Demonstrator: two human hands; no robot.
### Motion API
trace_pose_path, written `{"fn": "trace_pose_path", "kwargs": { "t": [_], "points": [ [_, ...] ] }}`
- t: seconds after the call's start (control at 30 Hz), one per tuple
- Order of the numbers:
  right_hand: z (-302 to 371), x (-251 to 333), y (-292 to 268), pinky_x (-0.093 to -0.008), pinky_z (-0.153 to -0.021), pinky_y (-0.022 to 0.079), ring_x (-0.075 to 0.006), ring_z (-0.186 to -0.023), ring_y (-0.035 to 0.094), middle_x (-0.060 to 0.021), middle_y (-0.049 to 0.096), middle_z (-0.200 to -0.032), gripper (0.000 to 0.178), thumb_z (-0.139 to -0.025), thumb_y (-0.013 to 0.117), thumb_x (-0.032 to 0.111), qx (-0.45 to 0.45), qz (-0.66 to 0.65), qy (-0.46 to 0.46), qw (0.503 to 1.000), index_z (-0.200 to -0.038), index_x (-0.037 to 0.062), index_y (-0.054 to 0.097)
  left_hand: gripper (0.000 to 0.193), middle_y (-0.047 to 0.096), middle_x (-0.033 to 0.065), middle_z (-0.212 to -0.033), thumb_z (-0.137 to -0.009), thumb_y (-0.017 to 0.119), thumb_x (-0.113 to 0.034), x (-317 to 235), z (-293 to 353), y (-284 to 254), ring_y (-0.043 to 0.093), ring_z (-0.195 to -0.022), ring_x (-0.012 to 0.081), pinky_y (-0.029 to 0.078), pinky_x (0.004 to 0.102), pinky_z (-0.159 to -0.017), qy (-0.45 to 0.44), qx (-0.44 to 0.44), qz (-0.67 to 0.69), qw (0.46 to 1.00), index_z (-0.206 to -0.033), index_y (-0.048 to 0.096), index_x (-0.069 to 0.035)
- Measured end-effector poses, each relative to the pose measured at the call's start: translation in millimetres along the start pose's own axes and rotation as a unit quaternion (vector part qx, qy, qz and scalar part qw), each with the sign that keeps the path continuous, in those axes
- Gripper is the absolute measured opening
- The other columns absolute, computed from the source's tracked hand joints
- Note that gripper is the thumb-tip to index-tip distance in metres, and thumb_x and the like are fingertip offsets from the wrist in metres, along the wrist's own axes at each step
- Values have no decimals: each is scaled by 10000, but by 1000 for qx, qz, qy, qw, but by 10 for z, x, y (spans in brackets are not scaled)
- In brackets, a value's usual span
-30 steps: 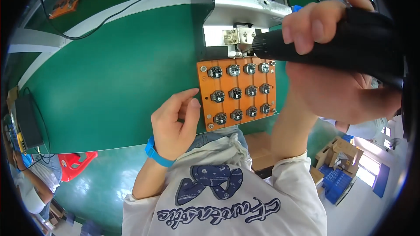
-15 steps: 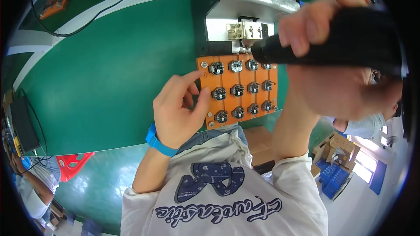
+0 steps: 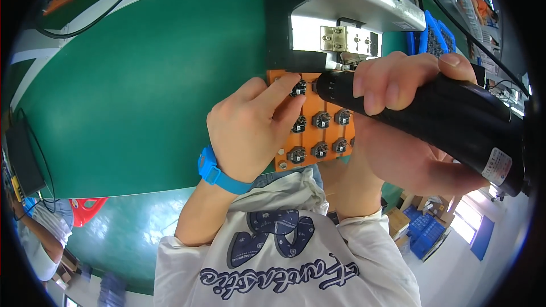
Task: The person fastens screws onto electronic components of a circuit board using an electric screwdriver.
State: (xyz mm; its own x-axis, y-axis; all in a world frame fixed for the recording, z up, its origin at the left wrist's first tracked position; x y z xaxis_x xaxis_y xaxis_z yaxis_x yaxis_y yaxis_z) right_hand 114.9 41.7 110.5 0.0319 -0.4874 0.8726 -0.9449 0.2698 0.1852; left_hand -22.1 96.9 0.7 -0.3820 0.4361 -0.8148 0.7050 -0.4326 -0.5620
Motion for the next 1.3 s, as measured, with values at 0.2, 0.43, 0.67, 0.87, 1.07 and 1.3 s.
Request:
{"fn": "trace_pose_path", "kwargs": {
  "t": [0.2,0.43,0.67,0.87,1.07,1.3],
  "points": [
    [29,-124,-166,-411,-727,478,-237,-769,584,-108,596,-947,1044,-869,380,910,43,5,-20,999,-1452,48,465,242,580,18,-721,-830,829,-209,-10,-6,-16,625,-589,217,495,350,-520,3,6,-3,1000,-1065,790,-170],
    [15,-177,-154,-407,-722,482,-236,-765,589,-101,604,-931,1071,-826,378,955,84,2,-40,996,-1404,61,493,241,590,19,-727,-831,824,-212,-29,-38,-36,634,-597,225,501,357,-522,7,12,-14,1000,-1066,789,-171],
    [80,-183,-152,-402,-724,489,-232,-753,595,-95,613,-930,1021,-825,414,940,17,5,-28,999,-1342,70,544,251,607,20,-725,-814,833,-218,-41,-48,-26,643,-604,230,511,361,-528,12,14,-15,1000,-1058,794,-175],
    [7,311,-232,-385,-704,468,-199,-750,572,-61,597,-956,945,-845,454,884,71,28,-58,995,-1343,88,560,259,642,21,-731,-794,847,-207,-20,-56,-6,666,-622,233,527,365,-543,14,24,-38,999,-1045,797,-170],
    [-95,455,-275,-389,-718,458,-206,-761,567,-63,583,-959,964,-835,445,889,76,52,-47,995,-1350,82,556,271,647,26,-725,-784,853,-195,-24,-70,-32,669,-622,233,524,371,-545,12,27,-39,999,-1048,800,-159],
    [-133,499,-283,-394,-734,446,-214,-772,561,-65,567,-963,985,-824,435,895,85,72,-29,993,-1357,74,551,301,624,27,-701,-796,857,-203,-47,-70,-33,634,-583,219,505,359,-528,8,34,-17,999,-1088,798,-159]
  ]
}}
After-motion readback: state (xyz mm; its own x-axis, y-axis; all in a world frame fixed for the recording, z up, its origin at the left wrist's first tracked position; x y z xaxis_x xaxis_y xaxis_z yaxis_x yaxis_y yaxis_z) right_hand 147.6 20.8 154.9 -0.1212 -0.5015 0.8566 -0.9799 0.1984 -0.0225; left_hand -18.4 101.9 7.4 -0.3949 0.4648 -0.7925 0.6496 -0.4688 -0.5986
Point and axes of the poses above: each hand's wrist, its own z-axis away from the middle knuckle, its own y-axis out of the palm, x = y × z, the point moved 5 cm from there along -z, towards the middle knuckle
